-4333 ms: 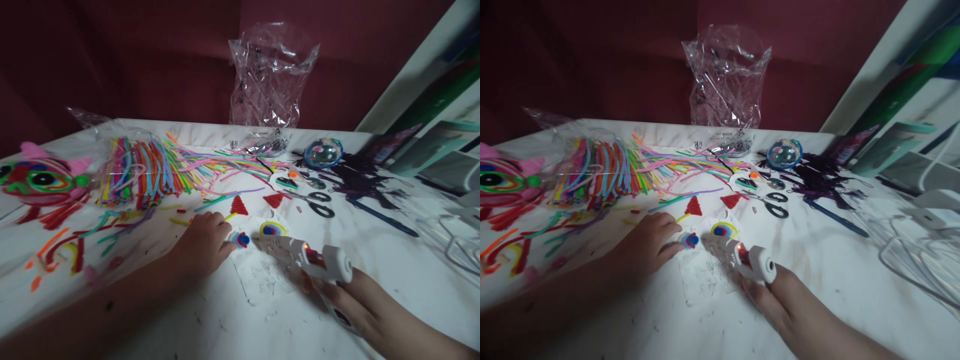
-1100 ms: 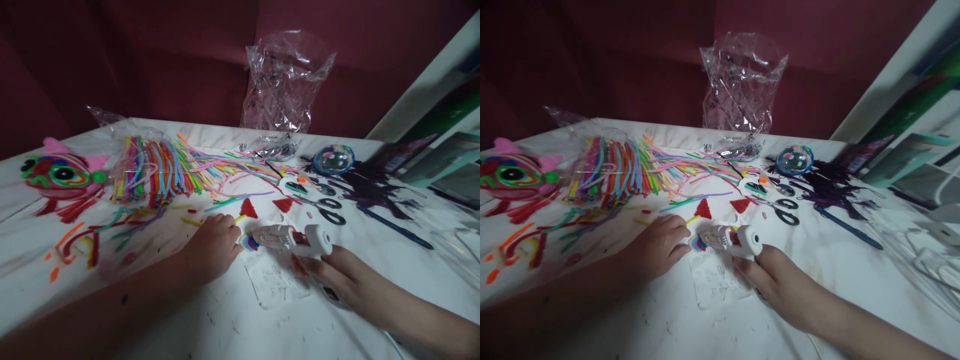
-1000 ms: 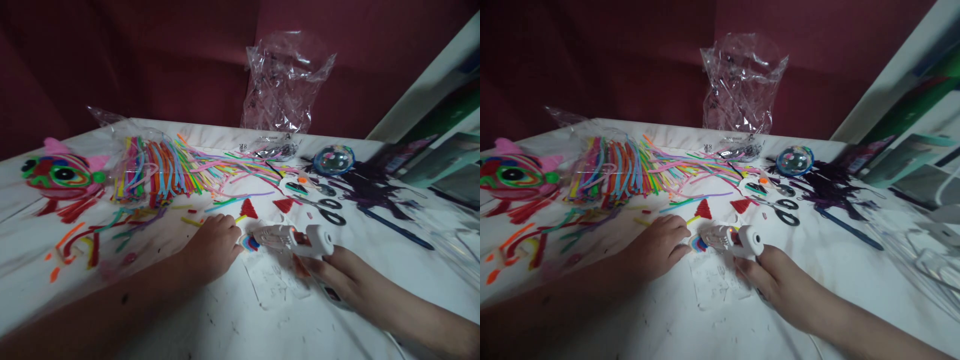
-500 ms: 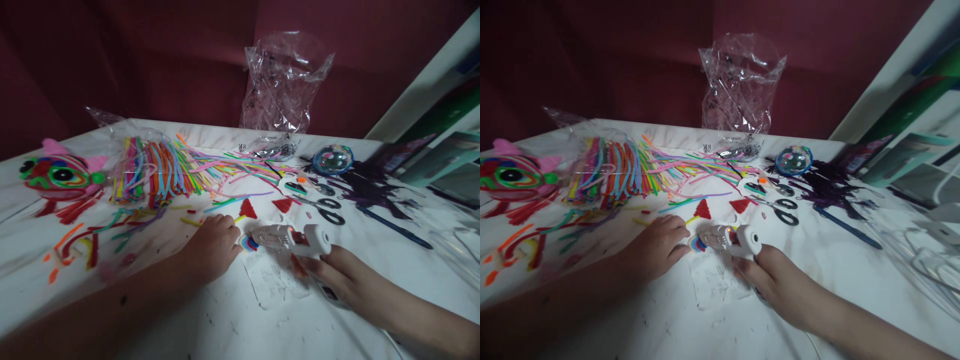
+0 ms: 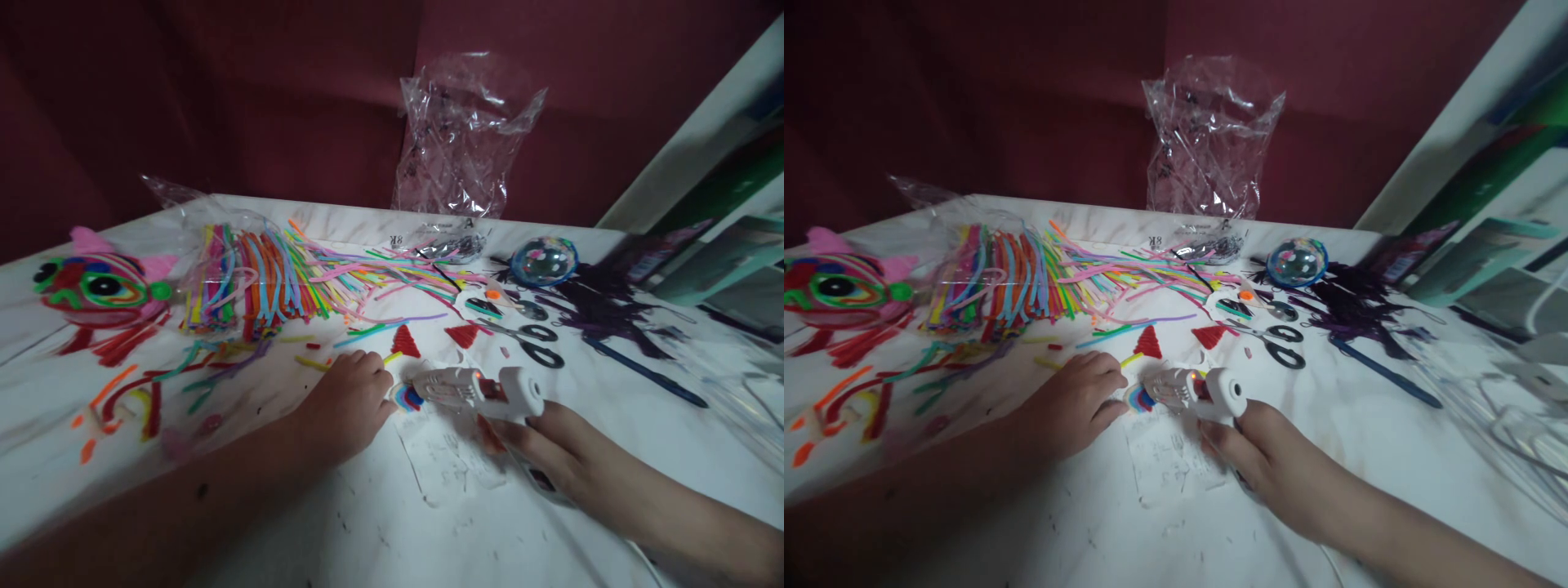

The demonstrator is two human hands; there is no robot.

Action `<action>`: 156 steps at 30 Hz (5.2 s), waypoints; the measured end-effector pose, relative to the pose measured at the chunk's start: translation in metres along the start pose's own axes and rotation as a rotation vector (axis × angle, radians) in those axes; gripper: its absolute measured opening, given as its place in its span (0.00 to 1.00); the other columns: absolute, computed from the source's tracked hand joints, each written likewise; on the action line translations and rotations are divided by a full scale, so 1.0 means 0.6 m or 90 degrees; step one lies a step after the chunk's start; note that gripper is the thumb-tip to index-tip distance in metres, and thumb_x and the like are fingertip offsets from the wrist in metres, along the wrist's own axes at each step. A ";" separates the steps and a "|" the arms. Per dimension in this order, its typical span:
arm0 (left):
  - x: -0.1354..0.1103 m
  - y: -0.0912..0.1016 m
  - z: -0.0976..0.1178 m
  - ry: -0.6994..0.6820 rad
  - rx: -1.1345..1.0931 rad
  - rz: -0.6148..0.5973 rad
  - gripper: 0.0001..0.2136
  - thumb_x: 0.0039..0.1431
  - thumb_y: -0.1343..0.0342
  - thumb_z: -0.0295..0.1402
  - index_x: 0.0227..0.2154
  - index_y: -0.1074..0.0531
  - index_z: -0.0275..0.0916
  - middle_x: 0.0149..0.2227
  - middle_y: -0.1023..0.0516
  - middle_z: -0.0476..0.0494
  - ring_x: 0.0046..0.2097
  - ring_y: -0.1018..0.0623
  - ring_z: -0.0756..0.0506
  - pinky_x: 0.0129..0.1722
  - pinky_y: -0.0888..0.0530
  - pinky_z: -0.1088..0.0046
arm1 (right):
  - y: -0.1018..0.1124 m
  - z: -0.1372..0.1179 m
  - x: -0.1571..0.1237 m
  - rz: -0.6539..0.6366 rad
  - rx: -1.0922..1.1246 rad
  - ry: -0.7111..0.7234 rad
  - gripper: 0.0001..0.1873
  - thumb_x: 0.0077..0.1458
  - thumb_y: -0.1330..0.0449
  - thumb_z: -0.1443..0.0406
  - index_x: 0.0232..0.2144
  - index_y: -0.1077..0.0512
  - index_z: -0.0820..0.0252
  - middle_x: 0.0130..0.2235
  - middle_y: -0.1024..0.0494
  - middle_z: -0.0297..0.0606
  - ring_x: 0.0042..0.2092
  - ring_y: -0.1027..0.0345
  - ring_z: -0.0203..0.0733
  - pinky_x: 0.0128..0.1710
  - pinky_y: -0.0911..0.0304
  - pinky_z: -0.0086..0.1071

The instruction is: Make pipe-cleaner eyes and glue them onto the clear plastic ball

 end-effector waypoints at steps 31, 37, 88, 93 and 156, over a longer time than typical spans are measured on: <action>0.002 0.000 -0.002 0.001 -0.013 0.009 0.06 0.58 0.46 0.32 0.33 0.29 0.34 0.38 0.27 0.38 0.43 0.29 0.40 0.44 0.33 0.62 | 0.026 -0.003 -0.016 0.026 0.045 0.033 0.21 0.55 0.51 0.51 0.24 0.27 0.58 0.20 0.35 0.33 0.23 0.43 0.37 0.23 0.42 0.29; 0.001 0.002 -0.003 0.007 -0.020 0.024 0.05 0.57 0.46 0.32 0.31 0.30 0.35 0.37 0.27 0.39 0.42 0.29 0.41 0.43 0.32 0.63 | 0.025 0.003 -0.017 0.043 0.042 0.019 0.22 0.54 0.50 0.50 0.23 0.28 0.58 0.21 0.36 0.33 0.23 0.44 0.37 0.22 0.43 0.29; 0.002 0.002 -0.007 0.032 0.007 -0.007 0.10 0.58 0.46 0.37 0.34 0.27 0.35 0.38 0.27 0.39 0.44 0.29 0.40 0.44 0.32 0.62 | 0.020 0.004 -0.018 0.043 0.038 0.064 0.23 0.56 0.51 0.50 0.25 0.27 0.59 0.27 0.26 0.38 0.29 0.33 0.43 0.27 0.36 0.31; 0.000 0.004 -0.007 0.032 0.019 -0.006 0.09 0.58 0.46 0.36 0.34 0.27 0.35 0.38 0.27 0.39 0.44 0.29 0.40 0.44 0.33 0.63 | 0.006 -0.010 -0.006 -0.006 0.028 0.073 0.21 0.56 0.52 0.51 0.24 0.31 0.59 0.24 0.30 0.35 0.27 0.37 0.39 0.25 0.40 0.28; 0.005 0.001 -0.029 -0.014 -0.112 -0.033 0.11 0.50 0.39 0.34 0.37 0.26 0.36 0.40 0.27 0.41 0.45 0.28 0.41 0.45 0.32 0.66 | -0.023 -0.021 -0.013 -0.057 0.013 0.091 0.22 0.58 0.53 0.50 0.24 0.32 0.58 0.26 0.33 0.35 0.27 0.41 0.37 0.24 0.40 0.27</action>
Point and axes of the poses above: each hand's wrist, its own x-axis towards the middle knuckle, its own y-axis out of the back of the hand, z = x × y, the point moved 5 cm from there along x, towards the middle knuckle
